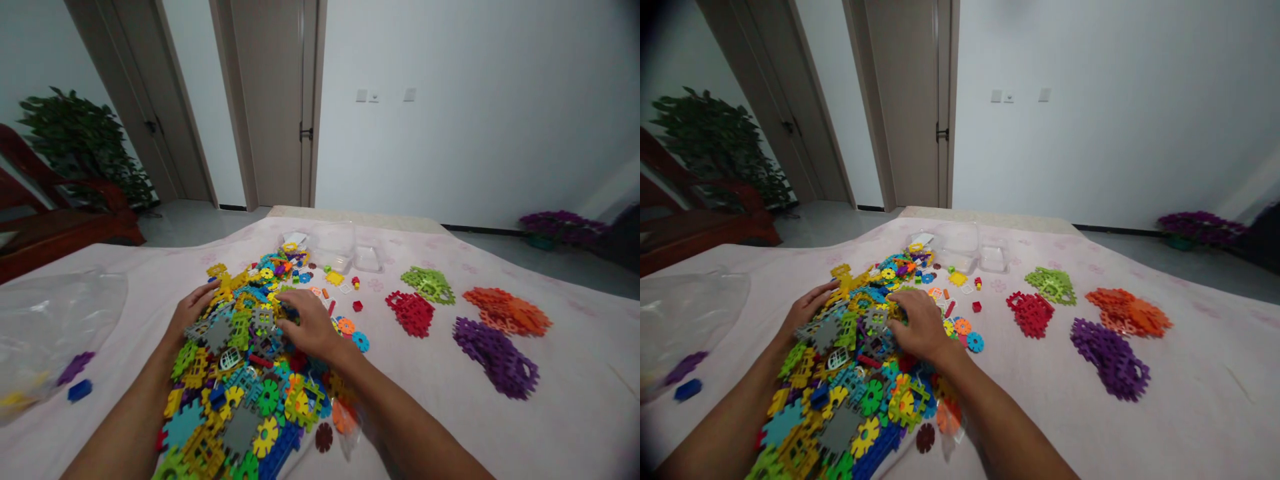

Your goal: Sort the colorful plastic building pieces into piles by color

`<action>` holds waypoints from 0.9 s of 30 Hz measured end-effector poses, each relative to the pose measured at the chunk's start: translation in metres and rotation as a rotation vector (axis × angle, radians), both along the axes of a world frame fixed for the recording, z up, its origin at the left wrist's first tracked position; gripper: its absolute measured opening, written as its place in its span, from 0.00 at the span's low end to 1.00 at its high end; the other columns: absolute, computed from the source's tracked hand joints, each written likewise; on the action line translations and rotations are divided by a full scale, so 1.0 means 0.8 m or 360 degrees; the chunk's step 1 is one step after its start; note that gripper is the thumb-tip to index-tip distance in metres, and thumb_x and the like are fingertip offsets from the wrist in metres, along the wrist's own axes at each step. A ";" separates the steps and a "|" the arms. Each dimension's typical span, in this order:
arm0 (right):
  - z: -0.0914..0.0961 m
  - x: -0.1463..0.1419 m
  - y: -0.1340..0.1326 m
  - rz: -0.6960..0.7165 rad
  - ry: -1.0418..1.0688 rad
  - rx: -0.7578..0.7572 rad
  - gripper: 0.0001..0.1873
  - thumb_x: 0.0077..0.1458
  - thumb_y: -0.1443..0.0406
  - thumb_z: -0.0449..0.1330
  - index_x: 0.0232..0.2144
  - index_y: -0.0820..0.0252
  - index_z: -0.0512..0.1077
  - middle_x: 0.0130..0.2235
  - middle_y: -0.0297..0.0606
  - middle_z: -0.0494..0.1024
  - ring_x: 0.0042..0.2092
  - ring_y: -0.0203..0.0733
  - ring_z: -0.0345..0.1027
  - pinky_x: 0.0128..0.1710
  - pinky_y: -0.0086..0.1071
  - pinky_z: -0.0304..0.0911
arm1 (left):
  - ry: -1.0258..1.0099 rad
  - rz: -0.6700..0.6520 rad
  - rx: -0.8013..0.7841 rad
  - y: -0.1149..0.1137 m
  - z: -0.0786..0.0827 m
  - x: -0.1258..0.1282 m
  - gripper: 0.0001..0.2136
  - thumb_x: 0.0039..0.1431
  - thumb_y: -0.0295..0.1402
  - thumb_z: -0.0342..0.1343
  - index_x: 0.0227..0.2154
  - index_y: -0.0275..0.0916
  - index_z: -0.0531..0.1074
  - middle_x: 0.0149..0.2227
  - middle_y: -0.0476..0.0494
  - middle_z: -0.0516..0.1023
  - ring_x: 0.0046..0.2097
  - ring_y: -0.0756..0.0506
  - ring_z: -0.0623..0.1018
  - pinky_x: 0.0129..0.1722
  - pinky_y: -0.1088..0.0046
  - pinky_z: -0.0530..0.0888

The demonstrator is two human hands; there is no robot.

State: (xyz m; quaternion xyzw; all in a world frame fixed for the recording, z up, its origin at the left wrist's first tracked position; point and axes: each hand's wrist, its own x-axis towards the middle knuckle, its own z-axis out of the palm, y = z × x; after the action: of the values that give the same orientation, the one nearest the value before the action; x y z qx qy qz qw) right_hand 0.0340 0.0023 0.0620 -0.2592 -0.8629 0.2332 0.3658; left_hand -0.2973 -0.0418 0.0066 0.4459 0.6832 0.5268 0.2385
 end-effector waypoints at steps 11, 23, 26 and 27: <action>-0.006 -0.028 -0.036 0.0348 -0.0312 0.0136 0.22 0.57 0.72 0.58 0.54 0.55 0.71 0.56 0.40 0.76 0.57 0.45 0.67 0.59 0.41 0.60 | -0.0132 0.0083 0.0041 -0.007 0.020 0.023 0.33 0.51 0.47 0.62 0.57 0.33 0.74 0.54 0.34 0.80 0.50 0.37 0.81 0.48 0.63 0.77; -0.016 0.045 -0.001 -0.0178 0.0087 -0.0097 0.14 0.58 0.71 0.55 0.40 0.54 0.78 0.45 0.38 0.81 0.49 0.43 0.73 0.53 0.40 0.66 | -0.0165 0.0301 0.0176 -0.007 0.018 0.017 0.27 0.46 0.46 0.66 0.47 0.34 0.76 0.41 0.37 0.83 0.38 0.43 0.82 0.38 0.68 0.79; -0.029 0.087 0.001 -0.0534 0.0040 -0.0095 0.15 0.62 0.64 0.54 0.47 0.55 0.76 0.50 0.41 0.79 0.53 0.47 0.70 0.57 0.46 0.64 | -0.0173 0.0421 0.0206 -0.005 0.015 0.015 0.25 0.44 0.45 0.66 0.43 0.34 0.76 0.38 0.40 0.82 0.34 0.45 0.80 0.35 0.70 0.78; -0.036 0.100 0.001 -0.0653 -0.0004 -0.0098 0.17 0.62 0.62 0.55 0.51 0.56 0.75 0.53 0.43 0.78 0.55 0.49 0.69 0.58 0.47 0.63 | -0.0203 0.0451 0.0200 -0.004 0.014 0.014 0.24 0.44 0.44 0.66 0.43 0.34 0.76 0.37 0.41 0.82 0.33 0.45 0.80 0.34 0.70 0.78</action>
State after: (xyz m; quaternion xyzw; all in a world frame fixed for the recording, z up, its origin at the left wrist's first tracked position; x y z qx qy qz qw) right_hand 0.1141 0.0028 0.0335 -0.4410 -0.7849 0.1796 0.3965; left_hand -0.2863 -0.0449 0.0174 0.3248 0.6885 0.6239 0.1764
